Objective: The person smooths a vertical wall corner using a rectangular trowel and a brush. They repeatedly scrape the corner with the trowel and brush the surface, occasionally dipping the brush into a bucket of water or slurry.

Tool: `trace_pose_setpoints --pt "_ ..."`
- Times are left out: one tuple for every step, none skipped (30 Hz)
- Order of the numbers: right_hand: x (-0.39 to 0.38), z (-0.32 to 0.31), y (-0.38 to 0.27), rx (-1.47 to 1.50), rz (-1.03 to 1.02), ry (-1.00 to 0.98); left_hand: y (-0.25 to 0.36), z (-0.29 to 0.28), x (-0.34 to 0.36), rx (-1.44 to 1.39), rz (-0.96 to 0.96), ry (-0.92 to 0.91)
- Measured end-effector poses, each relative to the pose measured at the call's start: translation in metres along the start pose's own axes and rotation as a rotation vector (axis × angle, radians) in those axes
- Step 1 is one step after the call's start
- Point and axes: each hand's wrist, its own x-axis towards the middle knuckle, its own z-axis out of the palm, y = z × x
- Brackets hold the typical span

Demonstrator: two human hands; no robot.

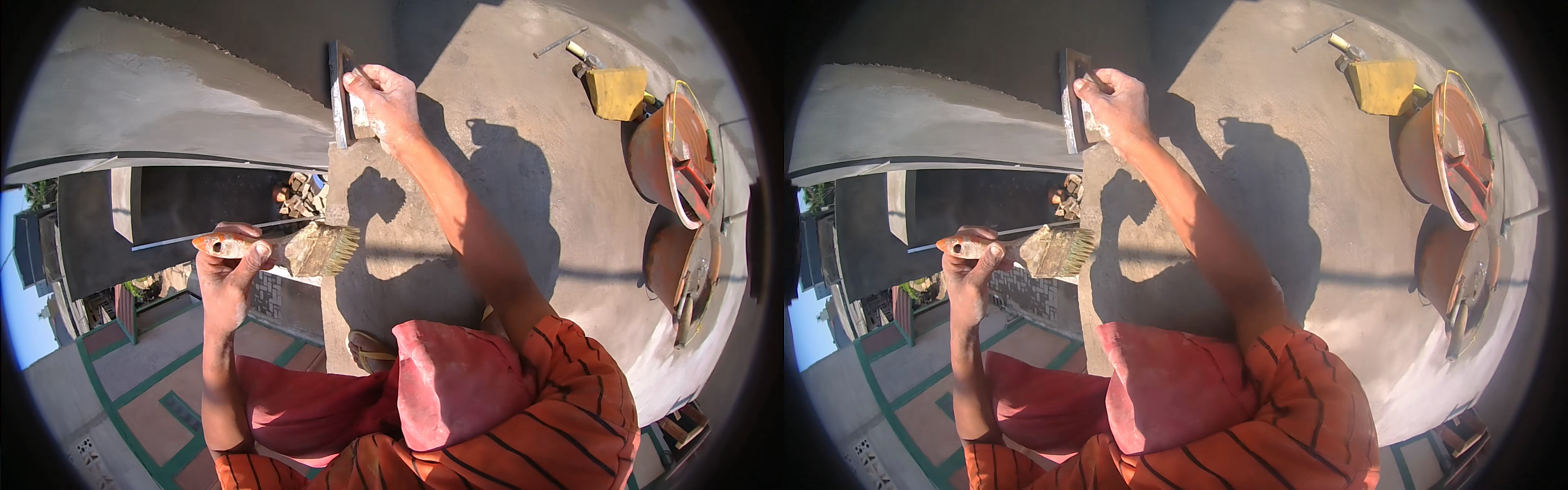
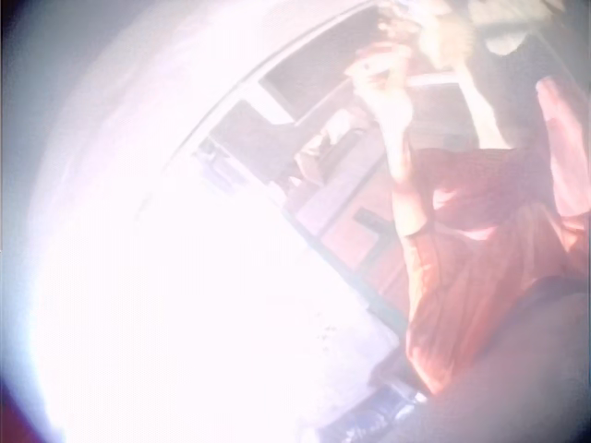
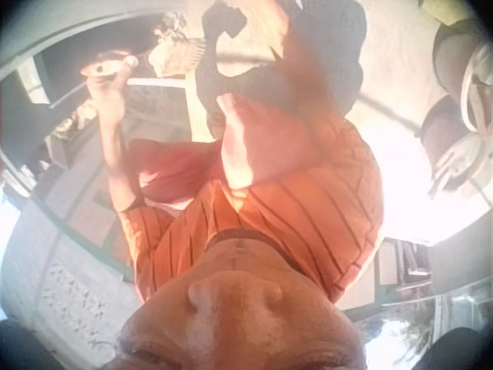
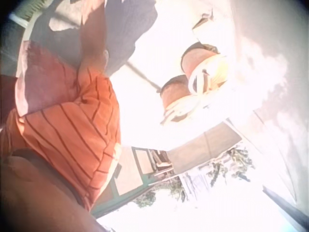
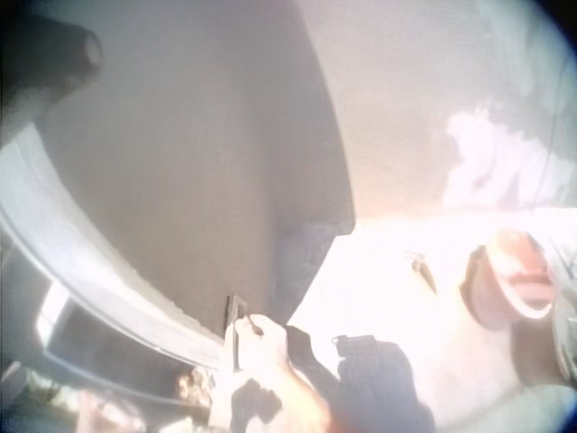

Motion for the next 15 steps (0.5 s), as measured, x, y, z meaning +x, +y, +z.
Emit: trace_pose_setpoints --pt "0.0 0.018 -0.032 -0.018 -0.114 -0.05 -0.002 -0.001 0.0 0.014 -0.008 0.014" --pt "0.007 0.031 -0.049 0.101 -0.336 -0.065 -0.002 -0.001 0.001 0.035 -0.014 0.019" --pt "0.01 0.033 -0.067 0.167 -0.307 -0.155 -0.003 -0.002 0.001 0.054 -0.02 0.028" --pt "0.015 0.029 -0.068 0.169 -0.331 -0.132 -0.004 -0.002 0.0 0.057 -0.015 0.034" --pt "0.021 0.022 -0.071 0.169 -0.357 -0.111 -0.004 -0.001 -0.001 0.058 -0.008 0.04" --pt "0.025 0.005 -0.06 0.207 -0.309 -0.045 -0.003 0.0 0.0 0.064 0.008 0.044" --pt "0.032 -0.021 -0.031 0.201 -0.175 0.039 -0.001 0.001 0.002 0.071 0.026 0.056" --pt "0.032 -0.047 -0.002 0.216 -0.024 0.114 -0.005 -0.002 0.003 0.058 0.034 0.027" --pt "0.029 -0.069 0.036 0.181 0.11 0.209 -0.005 -0.004 0.002 0.069 0.028 0.025" --pt "0.023 -0.088 0.074 0.102 0.198 0.246 -0.005 -0.006 0.0 0.082 0.017 0.024" --pt "0.01 -0.094 0.098 0.008 0.258 0.248 -0.004 -0.007 -0.004 0.096 -0.004 0.031" --pt "0.002 -0.094 0.112 -0.054 0.316 0.236 -0.002 -0.006 -0.004 0.069 -0.012 0.026" --pt "-0.004 -0.095 0.125 -0.093 0.388 0.291 -0.005 -0.006 -0.005 0.074 -0.024 0.018" --pt "-0.003 -0.087 0.124 -0.132 0.387 0.27 -0.009 -0.006 -0.003 0.081 -0.025 0.016" --pt "0.0 -0.08 0.123 -0.17 0.386 0.251 -0.009 -0.006 -0.001 0.088 -0.025 0.012"
